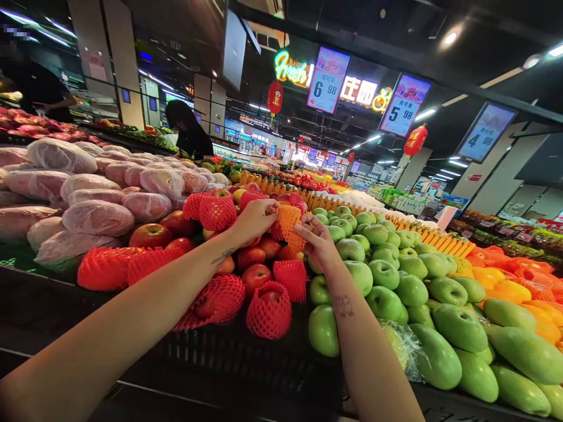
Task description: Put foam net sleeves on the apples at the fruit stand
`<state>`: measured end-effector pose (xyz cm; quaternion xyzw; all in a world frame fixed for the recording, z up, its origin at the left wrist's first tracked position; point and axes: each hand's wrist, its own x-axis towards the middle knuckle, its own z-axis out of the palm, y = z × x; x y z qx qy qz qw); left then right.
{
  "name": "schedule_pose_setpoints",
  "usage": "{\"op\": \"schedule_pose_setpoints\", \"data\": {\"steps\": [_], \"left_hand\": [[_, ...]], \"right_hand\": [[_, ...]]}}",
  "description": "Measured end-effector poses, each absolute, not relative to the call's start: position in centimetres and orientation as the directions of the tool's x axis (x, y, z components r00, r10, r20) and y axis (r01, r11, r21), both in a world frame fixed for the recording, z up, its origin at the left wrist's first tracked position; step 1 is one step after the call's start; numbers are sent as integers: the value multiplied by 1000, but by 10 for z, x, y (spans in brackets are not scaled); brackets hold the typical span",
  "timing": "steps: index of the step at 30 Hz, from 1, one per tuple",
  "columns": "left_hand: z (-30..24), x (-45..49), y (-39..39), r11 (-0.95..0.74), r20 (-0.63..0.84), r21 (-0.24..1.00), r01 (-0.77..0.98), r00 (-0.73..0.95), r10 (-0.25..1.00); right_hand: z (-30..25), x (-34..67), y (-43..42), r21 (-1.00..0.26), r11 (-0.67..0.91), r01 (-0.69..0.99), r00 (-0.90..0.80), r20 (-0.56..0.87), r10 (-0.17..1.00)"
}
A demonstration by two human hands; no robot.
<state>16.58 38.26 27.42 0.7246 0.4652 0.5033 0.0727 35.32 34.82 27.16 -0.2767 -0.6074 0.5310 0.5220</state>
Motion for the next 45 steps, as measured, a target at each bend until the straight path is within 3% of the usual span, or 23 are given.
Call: {"op": "schedule_pose_setpoints", "data": {"steps": [6, 10, 13, 16, 21, 23, 26, 29, 32, 36, 39, 45], "left_hand": [[276, 169, 384, -615, 655, 718, 326, -15, 756], [276, 171, 384, -632, 622, 748, 202, 120, 774], [276, 171, 384, -692, 666, 701, 173, 188, 722], [276, 169, 382, -727, 716, 612, 311, 172, 676], [278, 166, 373, -601, 663, 482, 637, 184, 726], [279, 165, 370, -546, 631, 464, 697, 172, 756], [279, 165, 370, -489, 632, 501, 714, 84, 771], [279, 166, 373, -463, 617, 602, 651, -12, 787], [280, 169, 376, -445, 563, 714, 541, -65, 824], [284, 172, 372, -341, 327, 930, 139, 115, 938], [283, 175, 370, -338, 333, 941, -22, 255, 908], [272, 176, 376, -462, 434, 886, 49, 267, 860]], "right_hand": [[273, 351, 351, -965, 117, -234, -403, 205, 892], [267, 352, 353, -976, 157, -149, -471, 209, 857], [265, 353, 353, -976, 216, -39, -484, 208, 850], [264, 354, 354, -955, 291, -52, -411, 286, 865], [266, 356, 357, -888, 437, -143, -255, 459, 851], [266, 356, 356, -892, 440, -105, -316, 449, 836], [263, 356, 355, -890, 449, 83, -483, 358, 799], [260, 357, 360, -814, 502, 292, -564, 277, 778], [258, 360, 368, -660, 618, 427, -516, 383, 766], [259, 365, 375, -516, 607, 604, -329, 533, 780], [259, 366, 375, -512, 632, 581, -287, 598, 748], [255, 362, 371, -661, 641, 390, -264, 587, 766]]}}
